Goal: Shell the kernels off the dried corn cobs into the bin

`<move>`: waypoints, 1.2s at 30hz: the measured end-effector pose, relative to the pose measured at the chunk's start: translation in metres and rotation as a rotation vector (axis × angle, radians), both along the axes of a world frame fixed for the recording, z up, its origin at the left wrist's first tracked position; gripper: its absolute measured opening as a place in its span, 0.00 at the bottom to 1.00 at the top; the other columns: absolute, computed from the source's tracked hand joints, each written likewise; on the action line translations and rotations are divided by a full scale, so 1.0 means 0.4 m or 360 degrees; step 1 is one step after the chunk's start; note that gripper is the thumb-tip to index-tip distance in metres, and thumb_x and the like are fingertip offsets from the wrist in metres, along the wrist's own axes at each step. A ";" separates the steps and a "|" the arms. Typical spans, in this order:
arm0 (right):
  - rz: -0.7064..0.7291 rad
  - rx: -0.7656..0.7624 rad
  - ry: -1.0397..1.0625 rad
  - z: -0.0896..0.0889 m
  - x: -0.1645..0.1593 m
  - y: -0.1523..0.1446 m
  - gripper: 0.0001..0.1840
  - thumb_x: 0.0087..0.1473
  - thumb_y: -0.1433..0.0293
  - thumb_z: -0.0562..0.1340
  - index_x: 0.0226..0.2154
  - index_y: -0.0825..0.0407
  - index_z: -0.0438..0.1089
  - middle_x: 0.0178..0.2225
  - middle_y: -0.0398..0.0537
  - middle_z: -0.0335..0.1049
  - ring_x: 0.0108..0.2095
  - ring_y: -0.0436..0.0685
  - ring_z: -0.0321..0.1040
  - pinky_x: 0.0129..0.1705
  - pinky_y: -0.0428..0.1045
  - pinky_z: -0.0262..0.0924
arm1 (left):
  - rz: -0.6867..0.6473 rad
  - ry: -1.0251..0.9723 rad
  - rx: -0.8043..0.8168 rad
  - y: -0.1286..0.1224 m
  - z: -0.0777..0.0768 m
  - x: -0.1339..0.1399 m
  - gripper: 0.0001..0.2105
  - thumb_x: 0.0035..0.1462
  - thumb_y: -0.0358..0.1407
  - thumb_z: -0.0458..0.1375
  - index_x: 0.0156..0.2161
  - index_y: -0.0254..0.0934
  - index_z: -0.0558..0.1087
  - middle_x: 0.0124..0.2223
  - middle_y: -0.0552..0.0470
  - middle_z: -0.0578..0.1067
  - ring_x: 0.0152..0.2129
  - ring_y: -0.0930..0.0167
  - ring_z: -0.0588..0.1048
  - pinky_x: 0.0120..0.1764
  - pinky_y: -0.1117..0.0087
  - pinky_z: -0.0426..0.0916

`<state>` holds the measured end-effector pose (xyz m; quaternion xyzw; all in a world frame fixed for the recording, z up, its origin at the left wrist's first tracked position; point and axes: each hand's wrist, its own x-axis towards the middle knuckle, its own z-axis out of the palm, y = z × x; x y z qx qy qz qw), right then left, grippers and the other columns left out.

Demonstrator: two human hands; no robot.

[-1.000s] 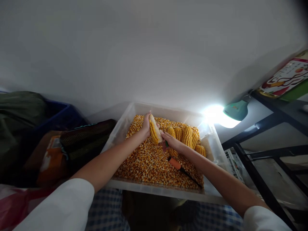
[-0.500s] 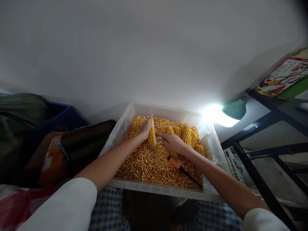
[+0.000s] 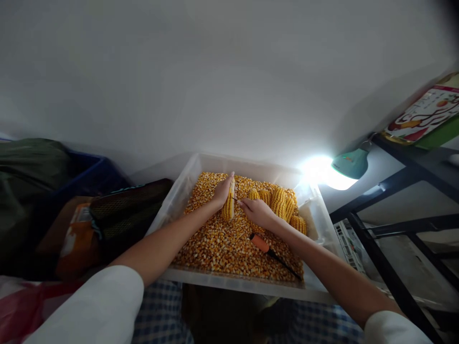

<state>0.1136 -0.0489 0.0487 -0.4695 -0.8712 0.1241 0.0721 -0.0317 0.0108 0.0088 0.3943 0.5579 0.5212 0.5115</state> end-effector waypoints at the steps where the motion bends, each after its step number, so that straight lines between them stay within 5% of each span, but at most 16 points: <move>1: -0.0008 -0.0008 0.0014 -0.001 0.000 0.000 0.24 0.57 0.58 0.40 0.31 0.53 0.65 0.24 0.47 0.67 0.24 0.50 0.59 0.27 0.44 0.44 | -0.0008 0.0017 0.0030 0.000 -0.003 -0.001 0.21 0.44 0.55 0.48 0.21 0.36 0.62 0.16 0.56 0.63 0.12 0.75 0.63 0.18 0.74 0.58; 15: -0.0250 -0.0451 0.0400 -0.027 -0.002 0.017 0.22 0.56 0.62 0.43 0.27 0.53 0.68 0.23 0.44 0.66 0.24 0.49 0.60 0.27 0.43 0.49 | 0.0047 0.0417 0.0156 -0.011 -0.027 0.008 0.22 0.46 0.55 0.46 0.17 0.37 0.61 0.15 0.54 0.62 0.15 0.74 0.63 0.20 0.73 0.53; 27: -0.0128 -0.0065 0.0024 -0.019 -0.001 -0.004 0.19 0.56 0.67 0.45 0.25 0.55 0.67 0.23 0.49 0.68 0.23 0.50 0.61 0.27 0.45 0.45 | 0.0091 0.0821 0.0352 -0.038 -0.023 0.029 0.21 0.51 0.51 0.43 0.18 0.37 0.60 0.18 0.55 0.62 0.18 0.75 0.62 0.23 0.75 0.53; 36: -0.0126 -0.0021 0.0024 -0.033 -0.006 -0.017 0.19 0.55 0.68 0.45 0.26 0.55 0.68 0.24 0.49 0.69 0.23 0.50 0.60 0.26 0.45 0.44 | 0.0042 0.0978 0.0491 -0.056 -0.011 0.043 0.19 0.52 0.48 0.43 0.19 0.37 0.60 0.18 0.56 0.63 0.19 0.75 0.62 0.26 0.74 0.54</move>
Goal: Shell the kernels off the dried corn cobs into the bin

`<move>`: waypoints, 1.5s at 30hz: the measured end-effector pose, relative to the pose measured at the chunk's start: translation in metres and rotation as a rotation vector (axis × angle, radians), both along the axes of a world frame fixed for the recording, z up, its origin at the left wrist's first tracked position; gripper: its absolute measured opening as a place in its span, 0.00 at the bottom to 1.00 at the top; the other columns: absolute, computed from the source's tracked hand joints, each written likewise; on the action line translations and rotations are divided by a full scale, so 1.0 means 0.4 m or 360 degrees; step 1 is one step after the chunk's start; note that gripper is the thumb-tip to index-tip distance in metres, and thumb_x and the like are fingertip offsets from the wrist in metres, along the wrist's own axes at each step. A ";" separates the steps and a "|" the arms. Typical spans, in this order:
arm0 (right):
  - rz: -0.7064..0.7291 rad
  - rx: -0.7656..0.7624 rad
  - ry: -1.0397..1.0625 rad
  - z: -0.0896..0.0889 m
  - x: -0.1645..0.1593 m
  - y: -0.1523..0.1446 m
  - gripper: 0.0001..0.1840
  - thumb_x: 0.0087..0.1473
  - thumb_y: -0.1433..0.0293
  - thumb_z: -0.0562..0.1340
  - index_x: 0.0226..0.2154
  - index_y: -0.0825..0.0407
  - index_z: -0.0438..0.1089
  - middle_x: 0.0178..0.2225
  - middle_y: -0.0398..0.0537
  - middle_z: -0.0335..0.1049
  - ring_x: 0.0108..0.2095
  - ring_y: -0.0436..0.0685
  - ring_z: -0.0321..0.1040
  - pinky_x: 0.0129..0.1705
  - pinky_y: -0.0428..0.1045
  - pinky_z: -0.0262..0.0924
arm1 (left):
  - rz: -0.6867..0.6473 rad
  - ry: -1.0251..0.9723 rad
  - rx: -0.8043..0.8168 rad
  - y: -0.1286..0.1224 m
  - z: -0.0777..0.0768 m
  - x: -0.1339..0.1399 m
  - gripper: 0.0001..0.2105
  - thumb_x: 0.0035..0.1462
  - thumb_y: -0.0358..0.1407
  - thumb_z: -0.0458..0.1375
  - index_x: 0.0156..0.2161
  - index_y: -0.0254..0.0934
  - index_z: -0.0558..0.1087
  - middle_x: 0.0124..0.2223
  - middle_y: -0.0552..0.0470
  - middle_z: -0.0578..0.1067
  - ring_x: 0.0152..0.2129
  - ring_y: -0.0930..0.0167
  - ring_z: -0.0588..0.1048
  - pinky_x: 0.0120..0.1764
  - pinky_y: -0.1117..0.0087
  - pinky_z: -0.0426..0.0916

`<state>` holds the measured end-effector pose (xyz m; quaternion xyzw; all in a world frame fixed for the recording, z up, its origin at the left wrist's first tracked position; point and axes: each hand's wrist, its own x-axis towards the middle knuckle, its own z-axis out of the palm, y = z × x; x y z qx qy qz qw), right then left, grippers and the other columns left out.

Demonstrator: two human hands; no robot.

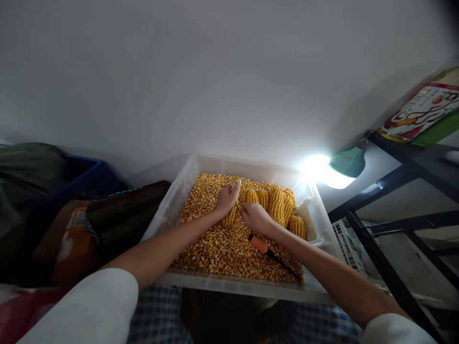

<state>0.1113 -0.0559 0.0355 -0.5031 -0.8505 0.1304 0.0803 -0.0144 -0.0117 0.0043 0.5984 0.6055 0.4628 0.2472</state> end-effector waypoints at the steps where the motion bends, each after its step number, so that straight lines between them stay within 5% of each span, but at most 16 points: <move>1: 0.0005 -0.0019 0.0007 0.002 0.001 0.002 0.19 0.55 0.68 0.45 0.25 0.55 0.68 0.24 0.49 0.68 0.23 0.50 0.60 0.26 0.45 0.44 | -0.0019 0.0004 0.0016 0.000 0.000 -0.001 0.19 0.52 0.48 0.43 0.19 0.37 0.60 0.18 0.56 0.63 0.19 0.75 0.62 0.26 0.74 0.54; 11: 0.0316 -0.0507 0.0199 0.072 0.045 0.045 0.16 0.51 0.69 0.50 0.25 0.58 0.70 0.17 0.42 0.61 0.20 0.45 0.53 0.24 0.42 0.46 | -0.0531 0.0213 0.0098 -0.023 0.037 0.002 0.17 0.52 0.46 0.46 0.20 0.35 0.60 0.18 0.58 0.59 0.18 0.77 0.59 0.25 0.74 0.53; 25: 0.0225 -0.0424 0.0226 0.061 0.030 0.040 0.18 0.53 0.67 0.48 0.24 0.57 0.67 0.19 0.42 0.60 0.21 0.46 0.54 0.25 0.42 0.45 | -0.0038 -0.0853 -0.0508 0.039 -0.011 -0.029 0.23 0.45 0.56 0.45 0.21 0.36 0.61 0.15 0.56 0.62 0.11 0.75 0.64 0.16 0.74 0.58; 38: 0.0088 -0.0352 0.0160 0.008 0.006 0.032 0.18 0.54 0.68 0.46 0.25 0.56 0.68 0.24 0.46 0.67 0.25 0.48 0.59 0.28 0.42 0.47 | -0.0043 -0.0757 -0.0516 0.045 -0.031 -0.031 0.23 0.46 0.57 0.44 0.20 0.37 0.60 0.15 0.56 0.62 0.12 0.74 0.65 0.17 0.73 0.59; 45: 0.0023 -0.0234 0.0035 -0.002 -0.005 0.015 0.19 0.54 0.67 0.46 0.24 0.56 0.68 0.23 0.48 0.67 0.23 0.48 0.58 0.25 0.44 0.43 | 0.0060 -0.0268 -0.0331 0.030 -0.020 -0.008 0.24 0.49 0.54 0.41 0.17 0.37 0.61 0.15 0.54 0.64 0.16 0.74 0.65 0.20 0.74 0.54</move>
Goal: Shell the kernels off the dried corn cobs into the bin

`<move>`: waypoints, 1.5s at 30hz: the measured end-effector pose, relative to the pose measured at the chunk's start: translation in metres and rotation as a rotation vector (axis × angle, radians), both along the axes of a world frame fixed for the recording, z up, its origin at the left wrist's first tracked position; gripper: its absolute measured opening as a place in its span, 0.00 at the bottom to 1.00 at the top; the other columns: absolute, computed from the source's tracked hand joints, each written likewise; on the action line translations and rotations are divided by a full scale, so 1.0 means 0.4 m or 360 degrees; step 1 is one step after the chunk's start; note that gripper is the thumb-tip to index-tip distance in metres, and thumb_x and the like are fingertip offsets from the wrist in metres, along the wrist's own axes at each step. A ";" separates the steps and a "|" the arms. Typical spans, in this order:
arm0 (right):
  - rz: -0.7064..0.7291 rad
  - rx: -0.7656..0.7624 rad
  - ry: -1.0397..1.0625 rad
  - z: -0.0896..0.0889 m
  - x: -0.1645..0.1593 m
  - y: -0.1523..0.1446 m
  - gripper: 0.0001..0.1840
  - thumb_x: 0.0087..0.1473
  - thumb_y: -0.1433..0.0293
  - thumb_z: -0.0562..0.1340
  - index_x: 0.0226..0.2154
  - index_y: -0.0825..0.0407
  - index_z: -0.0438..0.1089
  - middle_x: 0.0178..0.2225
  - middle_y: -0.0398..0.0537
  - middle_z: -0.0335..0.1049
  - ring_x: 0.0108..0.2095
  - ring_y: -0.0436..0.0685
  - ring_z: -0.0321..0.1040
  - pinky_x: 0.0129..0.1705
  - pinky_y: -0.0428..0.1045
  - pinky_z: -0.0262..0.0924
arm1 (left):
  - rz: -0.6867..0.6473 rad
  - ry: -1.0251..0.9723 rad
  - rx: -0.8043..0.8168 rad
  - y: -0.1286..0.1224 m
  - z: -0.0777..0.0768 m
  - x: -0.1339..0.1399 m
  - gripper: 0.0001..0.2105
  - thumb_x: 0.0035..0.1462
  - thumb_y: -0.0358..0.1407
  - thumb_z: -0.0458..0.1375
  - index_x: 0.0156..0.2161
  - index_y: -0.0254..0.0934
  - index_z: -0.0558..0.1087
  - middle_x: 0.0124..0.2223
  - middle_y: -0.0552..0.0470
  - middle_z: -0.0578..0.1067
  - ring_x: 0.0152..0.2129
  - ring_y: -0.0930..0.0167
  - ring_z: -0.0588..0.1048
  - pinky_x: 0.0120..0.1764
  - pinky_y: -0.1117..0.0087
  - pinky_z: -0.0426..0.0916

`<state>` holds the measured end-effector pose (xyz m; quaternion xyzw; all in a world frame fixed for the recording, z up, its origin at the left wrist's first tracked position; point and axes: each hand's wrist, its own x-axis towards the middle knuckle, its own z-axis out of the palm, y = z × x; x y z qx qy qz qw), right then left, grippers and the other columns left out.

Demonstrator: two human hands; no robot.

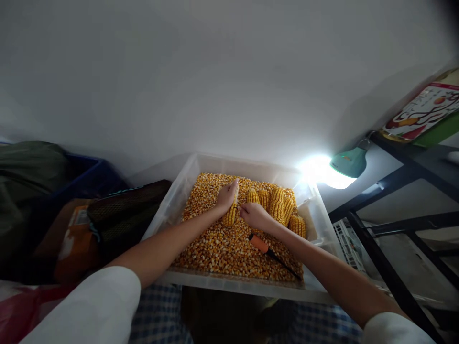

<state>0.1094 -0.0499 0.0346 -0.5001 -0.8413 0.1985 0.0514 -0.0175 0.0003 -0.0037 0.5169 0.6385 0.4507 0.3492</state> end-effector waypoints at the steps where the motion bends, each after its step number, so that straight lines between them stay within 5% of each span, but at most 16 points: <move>1: -0.0008 0.0033 -0.0021 -0.003 -0.001 -0.003 0.19 0.54 0.68 0.46 0.24 0.56 0.68 0.23 0.48 0.67 0.23 0.49 0.58 0.25 0.44 0.43 | -0.0006 0.0037 0.0014 -0.002 0.001 0.003 0.24 0.49 0.54 0.40 0.17 0.37 0.60 0.15 0.54 0.64 0.16 0.74 0.65 0.20 0.74 0.54; 8: 0.0024 -0.0050 0.0005 -0.002 0.009 -0.006 0.19 0.53 0.68 0.47 0.24 0.57 0.69 0.23 0.48 0.67 0.22 0.48 0.58 0.25 0.43 0.44 | -0.0096 0.0201 0.0198 -0.036 0.022 0.014 0.22 0.52 0.50 0.41 0.17 0.36 0.58 0.15 0.56 0.61 0.17 0.76 0.61 0.22 0.74 0.52; 14: 0.0224 -0.0330 0.0145 0.026 0.031 0.018 0.15 0.49 0.72 0.49 0.24 0.57 0.70 0.23 0.45 0.67 0.24 0.47 0.59 0.27 0.41 0.49 | -0.0524 0.0240 0.0399 -0.061 0.050 0.018 0.18 0.48 0.48 0.49 0.17 0.35 0.61 0.17 0.57 0.61 0.18 0.77 0.60 0.24 0.75 0.53; 25: 0.0204 -0.0229 0.0194 0.054 0.030 0.021 0.19 0.53 0.66 0.47 0.25 0.57 0.69 0.19 0.43 0.62 0.21 0.46 0.55 0.25 0.42 0.47 | -0.0053 -0.0586 -0.0155 0.010 0.022 -0.017 0.23 0.46 0.56 0.44 0.21 0.36 0.61 0.15 0.56 0.63 0.11 0.75 0.65 0.16 0.74 0.58; 45: 0.0138 -0.0235 0.0156 0.005 0.006 0.013 0.19 0.54 0.67 0.46 0.26 0.55 0.69 0.23 0.44 0.67 0.24 0.48 0.60 0.27 0.42 0.48 | 0.0063 -0.0637 -0.0303 0.018 -0.008 -0.026 0.24 0.44 0.58 0.45 0.20 0.37 0.61 0.13 0.55 0.64 0.11 0.73 0.65 0.16 0.72 0.60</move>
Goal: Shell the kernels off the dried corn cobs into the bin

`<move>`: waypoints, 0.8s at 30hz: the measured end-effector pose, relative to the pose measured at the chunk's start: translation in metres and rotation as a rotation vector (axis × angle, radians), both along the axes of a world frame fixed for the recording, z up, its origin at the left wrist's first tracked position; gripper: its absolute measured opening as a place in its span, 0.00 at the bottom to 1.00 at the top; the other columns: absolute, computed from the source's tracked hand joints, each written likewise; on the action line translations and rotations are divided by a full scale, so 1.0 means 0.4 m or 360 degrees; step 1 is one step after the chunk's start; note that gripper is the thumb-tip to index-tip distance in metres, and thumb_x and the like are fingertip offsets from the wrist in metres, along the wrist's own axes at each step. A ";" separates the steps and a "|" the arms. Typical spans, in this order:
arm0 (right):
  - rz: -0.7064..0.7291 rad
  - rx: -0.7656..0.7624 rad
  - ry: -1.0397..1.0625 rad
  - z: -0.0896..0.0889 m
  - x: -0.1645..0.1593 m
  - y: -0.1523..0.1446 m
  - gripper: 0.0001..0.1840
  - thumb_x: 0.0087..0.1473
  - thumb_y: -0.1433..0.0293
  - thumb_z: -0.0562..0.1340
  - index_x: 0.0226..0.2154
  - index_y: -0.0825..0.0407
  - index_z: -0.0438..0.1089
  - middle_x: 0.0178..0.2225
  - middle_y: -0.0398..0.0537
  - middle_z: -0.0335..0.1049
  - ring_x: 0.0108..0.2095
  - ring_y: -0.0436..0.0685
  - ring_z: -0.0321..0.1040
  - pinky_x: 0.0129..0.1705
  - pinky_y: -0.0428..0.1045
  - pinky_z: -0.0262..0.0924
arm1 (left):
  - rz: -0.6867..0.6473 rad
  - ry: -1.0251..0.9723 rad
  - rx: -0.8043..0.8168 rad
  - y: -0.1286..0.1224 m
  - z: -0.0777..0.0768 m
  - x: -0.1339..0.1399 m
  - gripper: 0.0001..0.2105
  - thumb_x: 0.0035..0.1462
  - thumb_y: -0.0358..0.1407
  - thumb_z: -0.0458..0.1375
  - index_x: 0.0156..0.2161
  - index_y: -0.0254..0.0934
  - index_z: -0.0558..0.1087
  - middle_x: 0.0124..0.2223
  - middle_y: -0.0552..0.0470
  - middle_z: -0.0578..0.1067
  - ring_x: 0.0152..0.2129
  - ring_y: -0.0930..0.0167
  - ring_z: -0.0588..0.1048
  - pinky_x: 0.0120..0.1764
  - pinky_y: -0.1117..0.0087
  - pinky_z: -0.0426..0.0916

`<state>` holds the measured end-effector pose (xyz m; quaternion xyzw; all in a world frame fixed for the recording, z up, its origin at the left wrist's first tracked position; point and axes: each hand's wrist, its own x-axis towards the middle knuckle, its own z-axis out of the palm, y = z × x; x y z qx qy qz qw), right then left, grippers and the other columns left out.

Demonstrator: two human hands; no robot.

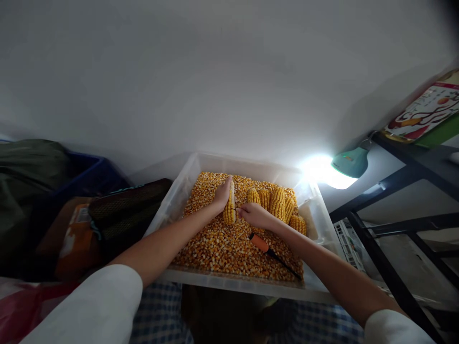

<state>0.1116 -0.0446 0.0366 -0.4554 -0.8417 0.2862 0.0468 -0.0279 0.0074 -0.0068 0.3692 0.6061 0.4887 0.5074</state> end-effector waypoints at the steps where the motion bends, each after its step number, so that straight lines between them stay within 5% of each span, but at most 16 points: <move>1: -0.0014 -0.0003 -0.0021 -0.003 -0.002 -0.002 0.19 0.54 0.67 0.46 0.26 0.55 0.69 0.23 0.45 0.67 0.24 0.48 0.60 0.27 0.42 0.48 | 0.0001 -0.0011 -0.0014 -0.003 0.001 0.002 0.24 0.44 0.58 0.45 0.20 0.37 0.61 0.13 0.55 0.64 0.11 0.72 0.66 0.16 0.72 0.60; 16: -0.0128 0.0274 -0.0330 -0.023 -0.029 -0.036 0.20 0.55 0.68 0.45 0.26 0.57 0.69 0.26 0.54 0.69 0.26 0.53 0.64 0.26 0.45 0.47 | 0.0097 0.0585 0.0210 -0.018 0.005 0.022 0.22 0.48 0.53 0.43 0.15 0.38 0.57 0.14 0.55 0.61 0.15 0.73 0.64 0.19 0.74 0.52; 24: 0.0132 0.0021 -0.0141 -0.001 0.008 -0.003 0.16 0.52 0.69 0.49 0.25 0.57 0.70 0.25 0.49 0.69 0.25 0.49 0.62 0.27 0.43 0.49 | -0.0280 0.0753 0.0592 -0.055 0.024 0.048 0.20 0.50 0.48 0.44 0.16 0.36 0.59 0.15 0.57 0.60 0.16 0.76 0.60 0.22 0.75 0.53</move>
